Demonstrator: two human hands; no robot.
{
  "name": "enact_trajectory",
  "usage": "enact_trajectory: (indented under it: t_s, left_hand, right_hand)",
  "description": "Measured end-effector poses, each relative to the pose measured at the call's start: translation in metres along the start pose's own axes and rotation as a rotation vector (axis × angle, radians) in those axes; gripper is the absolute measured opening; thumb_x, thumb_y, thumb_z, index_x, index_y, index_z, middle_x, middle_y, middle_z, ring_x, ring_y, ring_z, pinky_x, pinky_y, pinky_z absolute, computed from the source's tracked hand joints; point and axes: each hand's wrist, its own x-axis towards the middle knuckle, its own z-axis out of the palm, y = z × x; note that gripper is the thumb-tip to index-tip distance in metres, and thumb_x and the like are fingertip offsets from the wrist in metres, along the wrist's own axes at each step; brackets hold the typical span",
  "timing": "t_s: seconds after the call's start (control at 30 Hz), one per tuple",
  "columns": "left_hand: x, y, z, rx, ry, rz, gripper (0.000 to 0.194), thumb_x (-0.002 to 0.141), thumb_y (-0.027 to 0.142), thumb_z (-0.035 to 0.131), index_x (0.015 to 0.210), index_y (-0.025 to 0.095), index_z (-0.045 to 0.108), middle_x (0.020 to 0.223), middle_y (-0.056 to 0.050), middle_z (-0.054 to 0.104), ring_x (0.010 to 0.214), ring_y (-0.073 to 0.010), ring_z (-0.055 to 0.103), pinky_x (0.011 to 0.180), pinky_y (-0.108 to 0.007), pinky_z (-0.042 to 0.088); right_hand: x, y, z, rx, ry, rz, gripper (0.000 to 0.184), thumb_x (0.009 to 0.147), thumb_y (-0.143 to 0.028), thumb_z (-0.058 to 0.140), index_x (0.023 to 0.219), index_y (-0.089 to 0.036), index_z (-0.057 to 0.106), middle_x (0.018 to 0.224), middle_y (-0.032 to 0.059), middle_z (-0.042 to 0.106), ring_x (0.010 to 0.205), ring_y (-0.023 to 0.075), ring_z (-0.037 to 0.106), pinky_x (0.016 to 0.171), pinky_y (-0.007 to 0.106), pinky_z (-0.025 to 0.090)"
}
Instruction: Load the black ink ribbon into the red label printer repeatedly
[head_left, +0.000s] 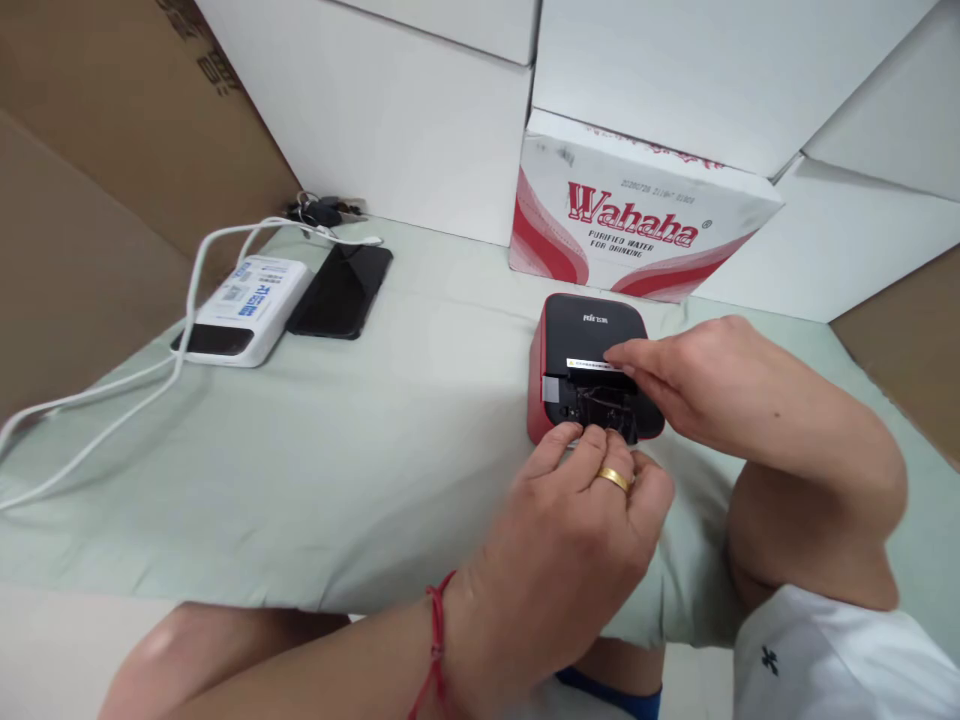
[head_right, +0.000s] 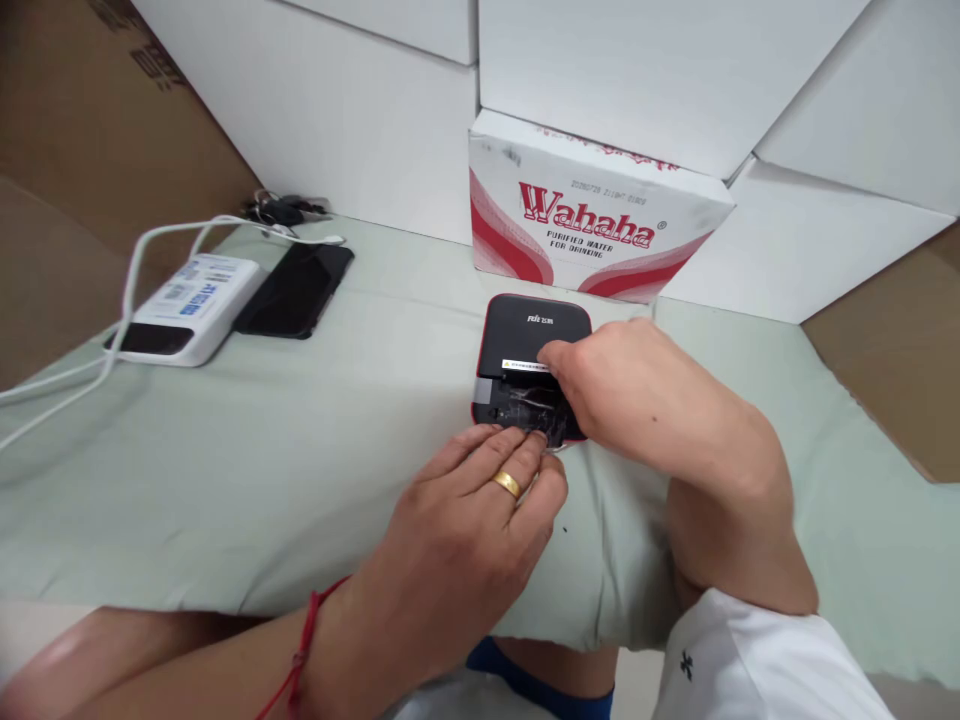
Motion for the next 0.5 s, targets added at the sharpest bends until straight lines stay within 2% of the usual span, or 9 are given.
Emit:
enact_trajectory:
  t_s: [0.17, 0.23, 0.3, 0.37, 0.4, 0.43, 0.5]
  left_hand:
    - [0.0, 0.001, -0.002, -0.048, -0.001, -0.017, 0.018, 0.102, 0.01, 0.053, 0.094, 0.016, 0.069, 0.108, -0.012, 0.084, 0.103, -0.0264, 0.078, 0.101, -0.041, 0.059]
    - [0.004, -0.001, -0.006, -0.101, -0.018, -0.029, 0.016, 0.1, 0.01, 0.057, 0.09, 0.018, 0.067, 0.097, -0.01, 0.082, 0.094, -0.0259, 0.077, 0.094, -0.04, 0.06]
    - [0.009, -0.008, -0.01, -0.192, -0.032, -0.07, 0.017, 0.099, 0.012, 0.059, 0.085, 0.02, 0.063, 0.086, -0.006, 0.077, 0.082, -0.0239, 0.073, 0.081, -0.04, 0.059]
    - [0.015, -0.019, -0.012, -0.31, -0.019, -0.189, 0.019, 0.101, 0.014, 0.056, 0.085, 0.022, 0.061, 0.079, -0.002, 0.073, 0.072, -0.0221, 0.068, 0.07, -0.039, 0.055]
    - [0.017, -0.027, -0.01, -0.373, 0.014, -0.26, 0.019, 0.102, 0.016, 0.054, 0.086, 0.023, 0.061, 0.081, -0.002, 0.073, 0.074, -0.0217, 0.069, 0.07, -0.038, 0.054]
    - [0.019, -0.036, -0.007, -0.445, 0.072, -0.351, 0.016, 0.103, 0.019, 0.054, 0.089, 0.022, 0.062, 0.089, -0.003, 0.076, 0.082, -0.0218, 0.072, 0.075, -0.037, 0.056]
    - [0.02, -0.056, 0.004, -0.602, 0.127, -0.566, 0.007, 0.099, 0.02, 0.058, 0.103, 0.022, 0.062, 0.118, -0.008, 0.079, 0.109, -0.0245, 0.074, 0.097, -0.041, 0.058]
  right_hand:
    - [0.007, -0.012, -0.005, -0.145, -0.15, -0.033, 0.034, 0.094, -0.016, 0.049, 0.106, -0.02, 0.081, 0.062, 0.0038, 0.066, 0.048, 0.015, 0.045, 0.057, 0.032, 0.025]
    - [0.01, -0.015, -0.007, -0.185, -0.184, -0.022, 0.029, 0.091, -0.015, 0.051, 0.098, -0.019, 0.079, 0.06, 0.0039, 0.064, 0.048, 0.0148, 0.042, 0.055, 0.033, 0.022]
    - [0.012, -0.014, -0.008, -0.155, -0.165, -0.017, 0.028, 0.092, -0.015, 0.051, 0.093, -0.019, 0.079, 0.06, 0.0039, 0.064, 0.048, 0.0145, 0.044, 0.055, 0.033, 0.022]
    - [0.012, -0.009, -0.008, -0.068, -0.105, -0.021, 0.031, 0.094, -0.017, 0.049, 0.095, -0.02, 0.08, 0.062, 0.0037, 0.067, 0.051, 0.0145, 0.05, 0.057, 0.031, 0.026]
    - [0.012, -0.005, -0.007, -0.022, -0.075, -0.022, 0.033, 0.096, -0.018, 0.047, 0.098, -0.02, 0.08, 0.064, 0.0034, 0.069, 0.053, 0.0148, 0.054, 0.058, 0.031, 0.029]
    - [0.011, -0.001, -0.006, 0.018, -0.051, -0.02, 0.035, 0.097, -0.019, 0.046, 0.101, -0.021, 0.081, 0.067, 0.0031, 0.071, 0.056, 0.0152, 0.057, 0.059, 0.03, 0.032]
    - [0.009, 0.005, -0.004, 0.068, -0.014, -0.004, 0.038, 0.1, -0.021, 0.044, 0.106, -0.022, 0.082, 0.072, 0.0026, 0.074, 0.06, 0.016, 0.063, 0.061, 0.029, 0.036]
